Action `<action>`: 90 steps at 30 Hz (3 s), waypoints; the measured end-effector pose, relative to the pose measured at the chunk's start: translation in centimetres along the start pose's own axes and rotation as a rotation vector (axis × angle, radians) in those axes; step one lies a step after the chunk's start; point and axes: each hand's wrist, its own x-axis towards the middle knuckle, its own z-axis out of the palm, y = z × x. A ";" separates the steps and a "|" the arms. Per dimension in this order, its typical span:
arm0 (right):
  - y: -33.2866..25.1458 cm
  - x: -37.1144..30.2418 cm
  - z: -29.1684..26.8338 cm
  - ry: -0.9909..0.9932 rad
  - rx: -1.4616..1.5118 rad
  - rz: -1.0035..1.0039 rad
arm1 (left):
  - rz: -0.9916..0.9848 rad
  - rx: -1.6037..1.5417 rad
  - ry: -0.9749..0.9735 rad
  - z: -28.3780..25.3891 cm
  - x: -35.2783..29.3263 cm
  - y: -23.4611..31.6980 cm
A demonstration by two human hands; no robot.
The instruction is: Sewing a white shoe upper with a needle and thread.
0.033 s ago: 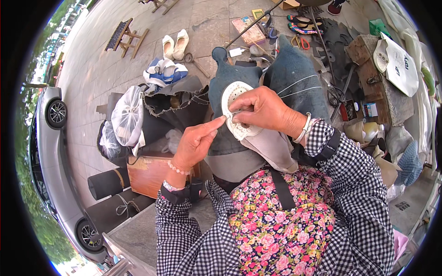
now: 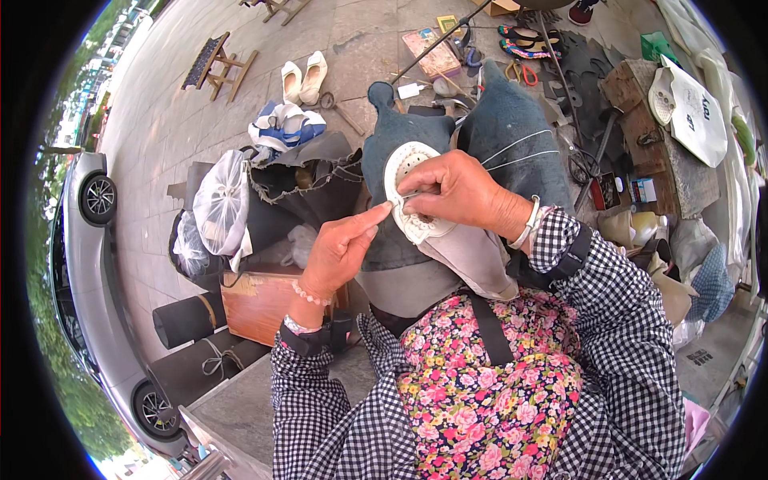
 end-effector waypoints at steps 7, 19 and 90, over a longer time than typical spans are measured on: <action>-1.7 -0.6 0.0 0.039 -0.140 -0.055 | -0.101 -0.078 0.025 0.2 -0.5 0.7; -5.2 -4.0 2.0 0.010 -0.739 -0.102 | 0.045 0.044 0.085 0.6 -0.8 0.5; -3.8 -4.1 3.8 0.104 -0.781 -0.286 | -0.072 -0.285 0.141 1.5 -2.2 -2.5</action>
